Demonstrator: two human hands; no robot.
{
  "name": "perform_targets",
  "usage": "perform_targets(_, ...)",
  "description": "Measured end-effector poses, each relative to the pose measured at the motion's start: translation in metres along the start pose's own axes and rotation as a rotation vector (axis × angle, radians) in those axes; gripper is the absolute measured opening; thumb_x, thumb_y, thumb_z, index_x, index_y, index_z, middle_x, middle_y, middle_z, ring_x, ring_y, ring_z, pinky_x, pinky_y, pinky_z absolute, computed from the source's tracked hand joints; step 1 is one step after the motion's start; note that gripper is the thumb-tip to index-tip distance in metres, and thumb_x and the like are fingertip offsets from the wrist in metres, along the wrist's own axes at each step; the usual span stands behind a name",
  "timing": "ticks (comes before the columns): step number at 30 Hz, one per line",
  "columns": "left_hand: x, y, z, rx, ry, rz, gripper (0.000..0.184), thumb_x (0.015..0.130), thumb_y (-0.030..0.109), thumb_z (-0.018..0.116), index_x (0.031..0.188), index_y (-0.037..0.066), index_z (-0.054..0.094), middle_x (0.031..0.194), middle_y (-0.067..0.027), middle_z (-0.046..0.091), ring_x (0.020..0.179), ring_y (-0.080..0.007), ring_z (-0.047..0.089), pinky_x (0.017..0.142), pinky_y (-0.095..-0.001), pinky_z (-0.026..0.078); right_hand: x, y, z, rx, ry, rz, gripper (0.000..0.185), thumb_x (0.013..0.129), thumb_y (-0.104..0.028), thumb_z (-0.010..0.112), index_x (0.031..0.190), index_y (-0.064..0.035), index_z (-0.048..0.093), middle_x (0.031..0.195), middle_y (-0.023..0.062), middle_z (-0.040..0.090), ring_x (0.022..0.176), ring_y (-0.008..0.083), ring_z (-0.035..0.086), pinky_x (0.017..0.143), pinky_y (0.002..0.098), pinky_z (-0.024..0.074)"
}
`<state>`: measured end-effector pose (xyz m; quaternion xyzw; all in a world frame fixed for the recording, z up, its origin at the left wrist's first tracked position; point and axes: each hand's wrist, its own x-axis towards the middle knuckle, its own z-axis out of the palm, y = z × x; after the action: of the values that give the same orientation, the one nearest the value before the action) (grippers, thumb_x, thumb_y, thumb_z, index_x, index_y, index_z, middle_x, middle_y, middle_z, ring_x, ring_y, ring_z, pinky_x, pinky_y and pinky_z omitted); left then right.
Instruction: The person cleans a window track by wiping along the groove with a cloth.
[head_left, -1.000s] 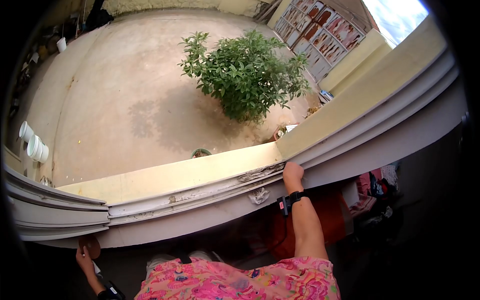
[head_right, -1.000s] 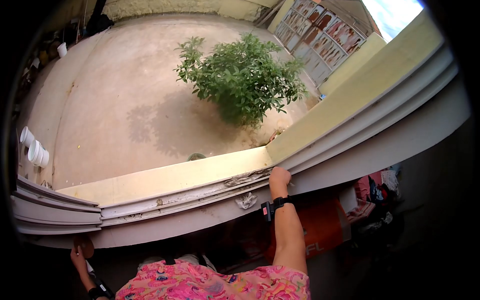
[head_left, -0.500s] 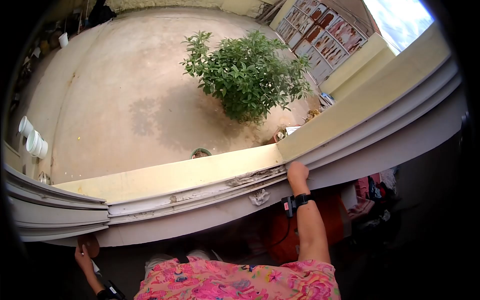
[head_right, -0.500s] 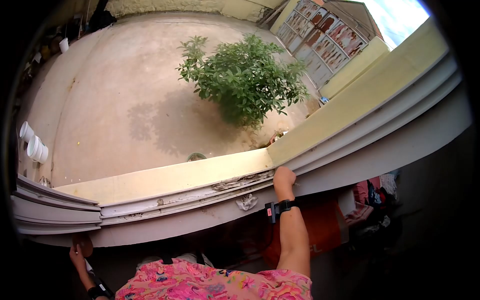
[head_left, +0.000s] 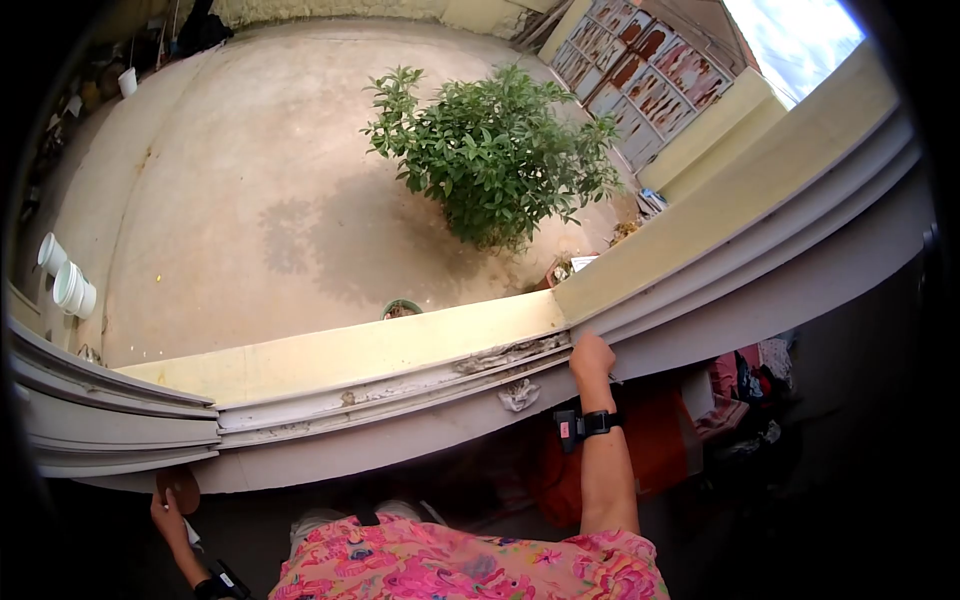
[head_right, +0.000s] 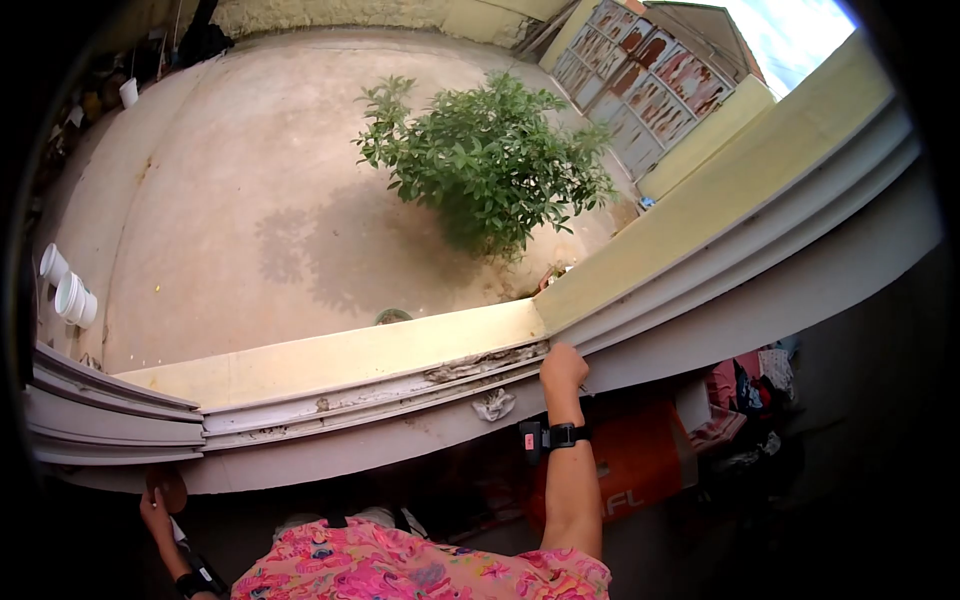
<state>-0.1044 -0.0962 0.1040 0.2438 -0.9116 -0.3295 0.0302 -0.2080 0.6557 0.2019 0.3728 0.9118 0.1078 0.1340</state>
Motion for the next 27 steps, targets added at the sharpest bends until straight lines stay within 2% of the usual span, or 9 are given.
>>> perform_targets(5, -0.001, 0.001, 0.001, -0.044, 0.011, 0.011, 0.028, 0.084, 0.016, 0.049, 0.103, -0.004, 0.053, 0.092, -0.015, 0.06, 0.083, -0.0201, 0.057, 0.074, -0.0294, 0.042, -0.032, -0.022, 0.023, 0.071, 0.02, -0.073, 0.016, 0.077, -0.011, 0.049, 0.079, -0.0057, 0.064, 0.085, 0.0142, 0.062, 0.079, 0.0286, 0.061, 0.066, 0.036, 0.0493)
perform_targets(7, 0.001, -0.001, 0.001, -0.048, 0.009, 0.004, 0.028, 0.084, 0.016, 0.049, 0.104, -0.004, 0.053, 0.094, -0.0148, 0.059, 0.085, -0.02, 0.057, 0.074, -0.0293, 0.042, -0.031, -0.021, 0.028, 0.093, 0.07, 0.033, 0.017, 0.078, -0.01, 0.047, 0.079, -0.0055, 0.063, 0.083, 0.015, 0.062, 0.077, 0.0287, 0.061, 0.063, 0.0368, 0.0497)
perform_targets(11, 0.004, -0.01, 0.003, -0.066, -0.009, -0.006, 0.029, 0.084, 0.015, 0.048, 0.106, -0.004, 0.052, 0.097, -0.0146, 0.059, 0.087, -0.0199, 0.057, 0.075, -0.029, 0.042, -0.022, -0.01, 0.033, 0.093, 0.089, 0.079, 0.017, 0.078, -0.01, 0.047, 0.078, -0.0049, 0.063, 0.082, 0.0146, 0.062, 0.076, 0.0287, 0.061, 0.061, 0.037, 0.0499)
perform_targets(13, 0.004, -0.015, 0.003, -0.05, -0.009, 0.001, 0.03, 0.084, 0.015, 0.048, 0.106, -0.004, 0.052, 0.097, -0.0147, 0.059, 0.087, -0.02, 0.057, 0.075, -0.0293, 0.042, -0.019, -0.005, 0.039, 0.142, 0.182, 0.123, 0.017, 0.079, -0.01, 0.047, 0.077, -0.0053, 0.063, 0.081, 0.0143, 0.062, 0.077, 0.0288, 0.061, 0.061, 0.0371, 0.0499)
perform_targets(17, 0.007, -0.022, 0.001, 0.056, -0.036, -0.027, 0.031, 0.084, 0.017, 0.049, 0.106, -0.004, 0.052, 0.095, -0.0153, 0.059, 0.086, -0.0206, 0.057, 0.074, -0.0298, 0.042, -0.004, 0.005, 0.045, 0.146, 0.194, 0.152, 0.017, 0.078, -0.01, 0.047, 0.074, -0.0064, 0.062, 0.08, 0.0135, 0.062, 0.076, 0.0288, 0.061, 0.061, 0.0375, 0.0498)
perform_targets(24, 0.006, -0.021, 0.003, -0.001, -0.028, 0.02, 0.031, 0.083, 0.018, 0.049, 0.106, -0.003, 0.052, 0.095, -0.0156, 0.059, 0.085, -0.0215, 0.057, 0.073, -0.0299, 0.042, -0.006, 0.01, 0.023, 0.123, 0.2, 0.129, 0.016, 0.078, -0.011, 0.047, 0.075, -0.0065, 0.063, 0.082, 0.0137, 0.062, 0.077, 0.0289, 0.061, 0.062, 0.0371, 0.0497)
perform_targets(26, 0.003, -0.016, 0.007, -0.024, 0.096, 0.075, 0.025, 0.083, 0.016, 0.05, 0.094, -0.005, 0.054, 0.083, -0.0145, 0.059, 0.075, -0.0193, 0.056, 0.069, -0.0301, 0.042, -0.003, 0.01, 0.025, 0.109, 0.186, 0.114, 0.016, 0.078, -0.011, 0.048, 0.075, -0.0063, 0.063, 0.082, 0.0139, 0.062, 0.077, 0.0288, 0.061, 0.062, 0.0367, 0.0497)
perform_targets(27, 0.004, -0.018, 0.008, -0.023, 0.097, 0.074, 0.025, 0.083, 0.016, 0.05, 0.094, -0.005, 0.054, 0.083, -0.0145, 0.059, 0.075, -0.0193, 0.056, 0.069, -0.0301, 0.042, -0.002, 0.01, 0.028, 0.095, 0.166, 0.114, 0.016, 0.078, -0.011, 0.048, 0.075, -0.0063, 0.063, 0.082, 0.0136, 0.062, 0.076, 0.0283, 0.061, 0.062, 0.0362, 0.0497)
